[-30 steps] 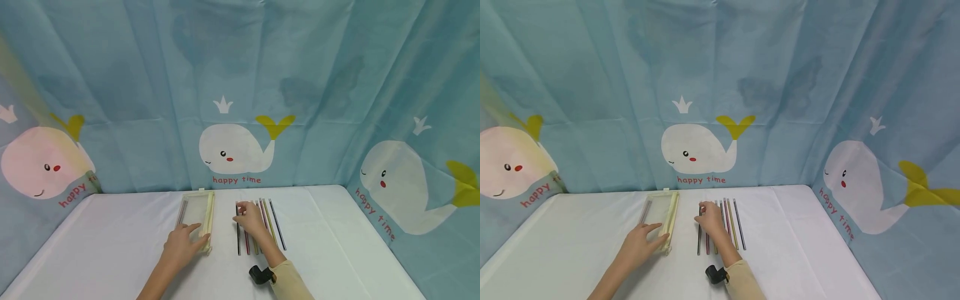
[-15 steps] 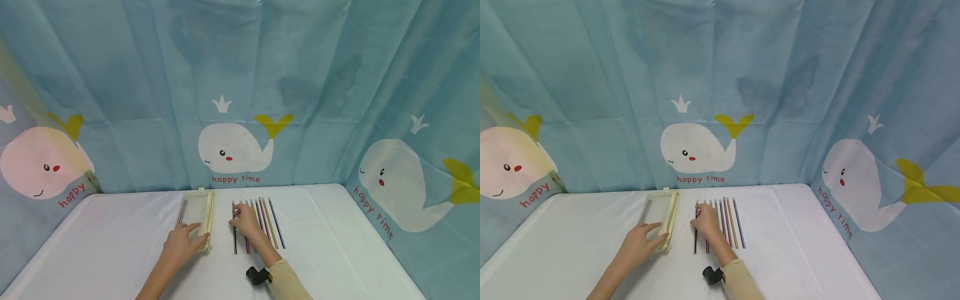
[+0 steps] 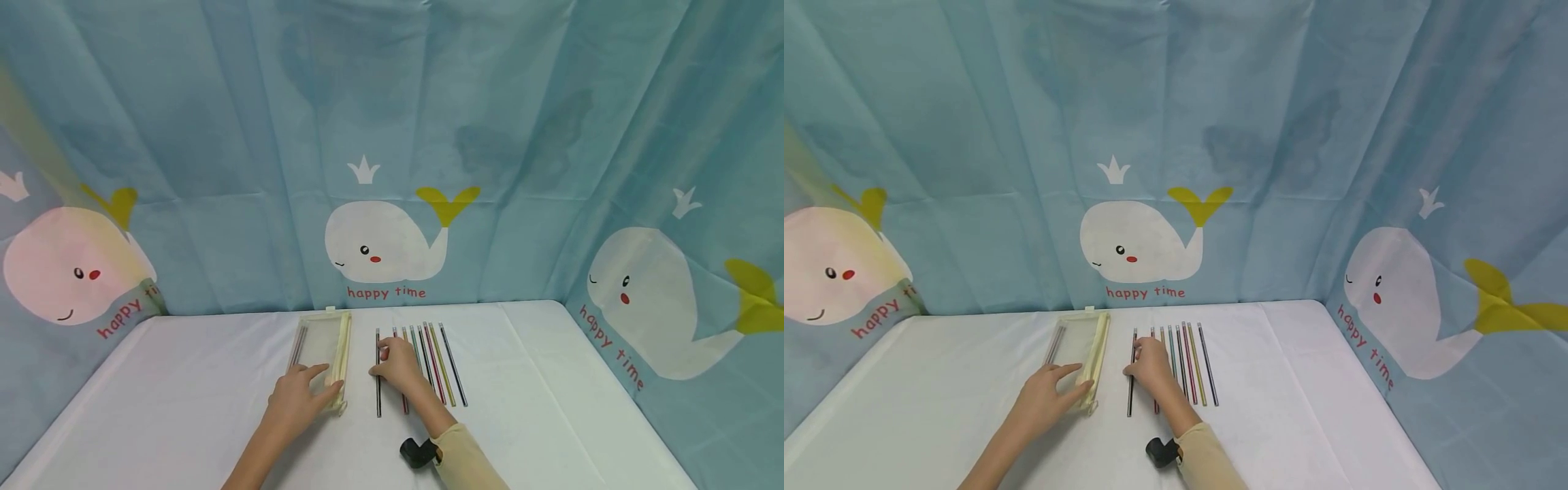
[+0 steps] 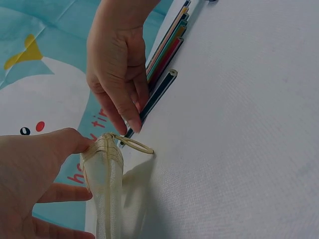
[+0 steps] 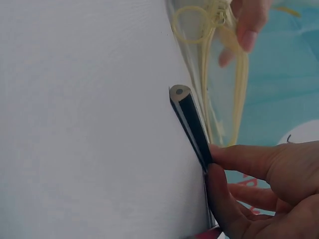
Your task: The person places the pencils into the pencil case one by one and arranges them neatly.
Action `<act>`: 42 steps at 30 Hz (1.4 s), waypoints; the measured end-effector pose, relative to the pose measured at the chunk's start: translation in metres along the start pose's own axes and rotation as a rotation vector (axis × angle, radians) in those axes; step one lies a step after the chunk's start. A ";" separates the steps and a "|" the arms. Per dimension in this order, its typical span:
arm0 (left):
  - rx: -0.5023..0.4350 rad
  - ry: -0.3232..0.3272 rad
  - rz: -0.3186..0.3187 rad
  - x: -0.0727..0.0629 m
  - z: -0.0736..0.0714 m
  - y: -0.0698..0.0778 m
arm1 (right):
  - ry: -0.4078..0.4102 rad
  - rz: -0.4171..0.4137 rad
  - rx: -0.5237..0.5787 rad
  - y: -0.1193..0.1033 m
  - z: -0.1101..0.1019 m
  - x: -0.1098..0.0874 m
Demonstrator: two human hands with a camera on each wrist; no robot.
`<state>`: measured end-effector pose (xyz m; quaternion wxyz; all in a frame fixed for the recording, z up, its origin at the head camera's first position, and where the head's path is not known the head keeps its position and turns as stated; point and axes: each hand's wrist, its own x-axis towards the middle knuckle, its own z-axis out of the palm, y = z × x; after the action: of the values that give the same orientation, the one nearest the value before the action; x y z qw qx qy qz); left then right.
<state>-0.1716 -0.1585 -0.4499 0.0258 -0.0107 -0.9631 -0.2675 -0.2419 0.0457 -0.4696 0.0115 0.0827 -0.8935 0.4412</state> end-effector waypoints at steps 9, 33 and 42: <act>0.000 -0.015 -0.012 0.001 0.001 0.000 | -0.036 0.053 0.093 0.000 -0.002 0.002; -0.011 -0.010 -0.009 0.000 0.001 0.000 | -0.094 0.097 0.190 0.002 -0.012 0.003; 0.007 -0.019 -0.012 0.001 0.001 0.001 | -0.122 0.115 0.346 -0.001 -0.018 0.003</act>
<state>-0.1725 -0.1574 -0.4506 0.0152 -0.0072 -0.9643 -0.2641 -0.2453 0.0584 -0.4575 -0.0822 0.0587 -0.8065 0.5825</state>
